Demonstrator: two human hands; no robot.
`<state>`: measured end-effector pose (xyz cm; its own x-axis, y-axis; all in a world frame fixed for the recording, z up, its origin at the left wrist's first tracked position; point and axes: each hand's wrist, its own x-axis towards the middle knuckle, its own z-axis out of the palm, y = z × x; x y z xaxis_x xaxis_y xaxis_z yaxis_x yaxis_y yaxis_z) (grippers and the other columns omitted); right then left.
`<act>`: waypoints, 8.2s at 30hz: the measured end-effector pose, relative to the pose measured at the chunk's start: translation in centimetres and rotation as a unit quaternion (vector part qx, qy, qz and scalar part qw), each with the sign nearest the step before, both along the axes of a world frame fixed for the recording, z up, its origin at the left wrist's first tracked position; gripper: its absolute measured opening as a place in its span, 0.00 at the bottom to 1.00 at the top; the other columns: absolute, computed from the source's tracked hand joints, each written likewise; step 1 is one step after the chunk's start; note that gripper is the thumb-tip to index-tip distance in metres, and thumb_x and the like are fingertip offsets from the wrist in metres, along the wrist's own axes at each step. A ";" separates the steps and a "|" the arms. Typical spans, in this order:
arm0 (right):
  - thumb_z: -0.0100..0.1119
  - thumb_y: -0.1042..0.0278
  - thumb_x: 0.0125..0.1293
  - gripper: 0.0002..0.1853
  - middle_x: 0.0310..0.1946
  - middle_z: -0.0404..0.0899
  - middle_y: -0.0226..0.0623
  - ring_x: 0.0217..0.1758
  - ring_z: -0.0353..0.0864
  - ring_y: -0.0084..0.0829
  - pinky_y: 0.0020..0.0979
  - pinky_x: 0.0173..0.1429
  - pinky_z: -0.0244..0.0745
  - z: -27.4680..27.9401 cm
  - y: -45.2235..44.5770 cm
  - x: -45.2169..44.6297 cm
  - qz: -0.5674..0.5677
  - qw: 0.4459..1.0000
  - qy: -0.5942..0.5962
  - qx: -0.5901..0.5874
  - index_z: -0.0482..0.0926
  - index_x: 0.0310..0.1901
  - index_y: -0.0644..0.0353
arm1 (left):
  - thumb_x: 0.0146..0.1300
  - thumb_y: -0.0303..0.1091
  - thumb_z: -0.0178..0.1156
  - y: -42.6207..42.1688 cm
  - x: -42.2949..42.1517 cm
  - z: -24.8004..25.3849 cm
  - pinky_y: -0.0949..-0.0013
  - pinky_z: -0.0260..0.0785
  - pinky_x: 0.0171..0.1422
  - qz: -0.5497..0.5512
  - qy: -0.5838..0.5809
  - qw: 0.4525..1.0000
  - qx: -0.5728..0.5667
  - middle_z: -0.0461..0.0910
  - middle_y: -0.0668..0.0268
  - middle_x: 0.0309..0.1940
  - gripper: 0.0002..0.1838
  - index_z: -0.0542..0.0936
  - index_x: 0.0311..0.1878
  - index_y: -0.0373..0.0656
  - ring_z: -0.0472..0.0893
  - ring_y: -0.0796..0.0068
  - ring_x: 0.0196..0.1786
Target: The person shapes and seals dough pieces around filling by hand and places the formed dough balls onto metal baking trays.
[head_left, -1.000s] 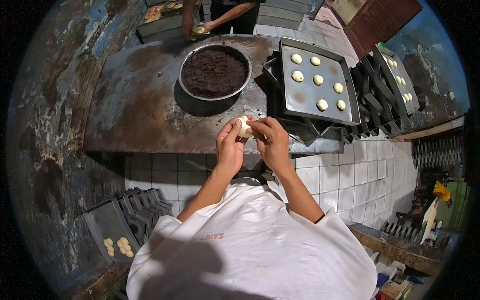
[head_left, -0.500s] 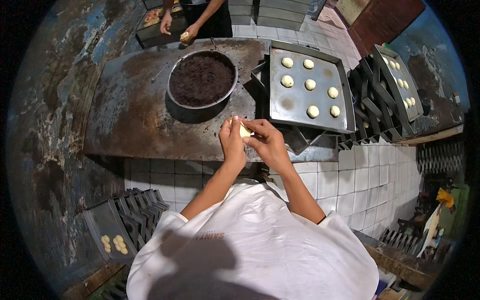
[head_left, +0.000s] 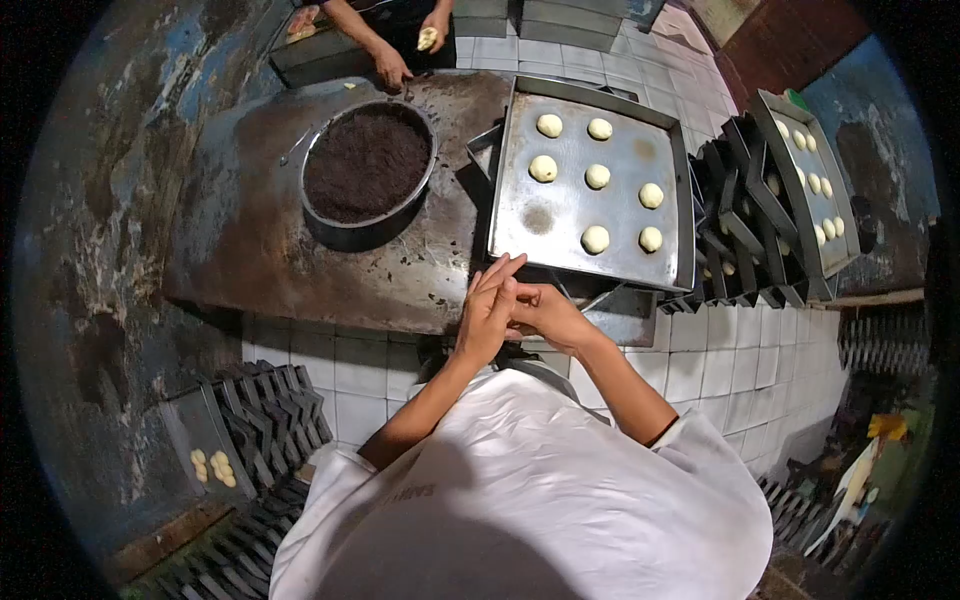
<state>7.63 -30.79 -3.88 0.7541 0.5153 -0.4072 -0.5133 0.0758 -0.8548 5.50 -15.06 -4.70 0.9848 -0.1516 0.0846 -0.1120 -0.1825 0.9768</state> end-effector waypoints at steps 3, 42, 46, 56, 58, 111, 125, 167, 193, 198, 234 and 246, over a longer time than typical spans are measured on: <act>0.70 0.58 0.68 0.20 0.43 0.85 0.33 0.43 0.83 0.23 0.30 0.47 0.80 -1.1 -3.3 3.1 0.101 0.994 -0.021 -0.044 0.83 0.55 0.64 | 0.79 0.45 0.52 -1.2 -0.5 -0.8 0.55 0.48 0.83 0.062 -0.051 0.997 -0.012 0.73 0.54 0.71 0.24 0.76 0.67 0.36 0.66 0.53 0.77; 0.65 0.70 0.69 0.06 0.34 0.85 0.42 0.32 0.82 0.39 0.36 0.37 0.78 -7.2 -13.6 -5.2 -0.215 0.804 -0.371 -0.411 0.85 0.42 0.63 | 0.61 0.36 0.66 -9.6 9.6 -9.4 0.51 0.71 0.56 -0.237 -0.197 0.844 0.438 0.83 0.57 0.43 0.10 0.83 0.42 0.41 0.81 0.53 0.52; 0.63 0.68 0.69 0.08 0.36 0.86 0.43 0.35 0.84 0.42 0.38 0.39 0.78 -7.2 -13.7 -6.1 -0.277 0.811 -0.318 -0.406 0.85 0.44 0.63 | 0.61 0.40 0.68 -9.3 11.2 -7.5 0.48 0.72 0.43 -0.215 -0.233 0.874 0.368 0.81 0.56 0.31 0.12 0.81 0.33 0.41 0.83 0.49 0.40; 0.60 0.65 0.66 0.13 0.50 0.83 0.45 0.57 0.80 0.49 0.46 0.57 0.77 -14.1 -14.2 7.2 -0.158 0.648 -0.419 -0.616 0.84 0.48 0.61 | 0.60 0.42 0.70 -10.6 18.0 6.0 0.46 0.74 0.43 -0.172 -0.222 0.876 0.392 0.84 0.51 0.31 0.13 0.86 0.36 0.41 0.84 0.45 0.39; 0.57 0.63 0.65 0.24 0.67 0.75 0.43 0.74 0.69 0.41 0.52 0.73 0.65 -15.0 -13.9 10.5 -0.084 0.637 -0.357 -0.678 0.79 0.63 0.55 | 0.60 0.43 0.70 -10.5 17.9 6.1 0.46 0.74 0.43 -0.166 -0.233 0.873 0.394 0.84 0.50 0.31 0.13 0.86 0.36 0.41 0.84 0.45 0.39; 0.51 0.66 0.70 0.15 0.57 0.77 0.48 0.61 0.77 0.48 0.51 0.54 0.74 -18.0 3.9 -0.5 0.129 0.599 -0.327 -0.719 0.75 0.56 0.58 | 0.73 0.31 0.60 25.1 3.7 -7.6 0.62 0.73 0.64 0.237 0.319 0.749 -0.530 0.83 0.62 0.53 0.11 0.80 0.54 0.37 0.82 0.69 0.55; 0.52 0.69 0.68 0.08 0.38 0.86 0.50 0.43 0.87 0.49 0.47 0.42 0.83 -10.3 35.3 21.0 0.296 0.604 -0.500 -0.545 0.80 0.42 0.60 | 0.71 0.46 0.65 36.5 5.0 -11.0 0.63 0.76 0.54 0.437 0.319 0.656 -0.527 0.82 0.71 0.39 0.12 0.80 0.45 0.48 0.83 0.74 0.47; 0.59 0.65 0.74 0.10 0.37 0.84 0.43 0.40 0.84 0.44 0.41 0.46 0.76 -19.4 -4.5 -6.2 -0.113 0.821 -0.298 -0.473 0.80 0.42 0.65 | 0.74 0.62 0.52 3.8 -1.9 -1.8 0.48 0.63 0.75 0.055 0.318 0.690 -0.648 0.79 0.52 0.60 0.35 0.73 0.63 0.35 0.76 0.55 0.65; 0.72 0.69 0.62 0.21 0.43 0.88 0.44 0.45 0.89 0.32 0.31 0.51 0.80 3.5 11.8 -2.0 -0.102 0.910 -0.339 -0.214 0.83 0.56 0.64 | 0.58 0.17 0.70 15.8 -1.0 3.0 0.69 0.78 0.61 0.082 0.068 0.990 -0.088 0.80 0.61 0.55 0.27 0.78 0.63 0.33 0.83 0.71 0.55; 0.71 0.74 0.60 0.21 0.47 0.87 0.50 0.48 0.88 0.38 0.37 0.51 0.81 5.2 16.6 -2.9 -0.132 0.903 -0.371 -0.172 0.84 0.56 0.64 | 0.72 0.27 0.62 17.2 -0.3 3.8 0.65 0.75 0.63 0.184 0.054 0.908 -0.373 0.85 0.52 0.53 0.14 0.79 0.56 0.31 0.84 0.68 0.54; 0.73 0.74 0.56 0.15 0.40 0.83 0.41 0.41 0.86 0.37 0.35 0.46 0.80 9.2 27.8 -4.3 -0.226 0.814 -0.461 -0.272 0.87 0.47 0.63 | 0.79 0.40 0.55 25.4 -1.3 5.3 0.67 0.75 0.65 0.053 0.159 0.845 -0.508 0.81 0.54 0.61 0.17 0.78 0.60 0.37 0.82 0.69 0.60; 0.74 0.76 0.59 0.09 0.31 0.81 0.35 0.35 0.82 0.29 0.28 0.44 0.77 7.3 27.1 -2.5 -0.293 0.879 -0.339 -0.164 0.87 0.41 0.64 | 0.79 0.36 0.55 21.6 -0.8 4.3 0.64 0.68 0.70 0.095 0.019 0.873 -0.478 0.81 0.56 0.58 0.11 0.81 0.50 0.38 0.78 0.68 0.63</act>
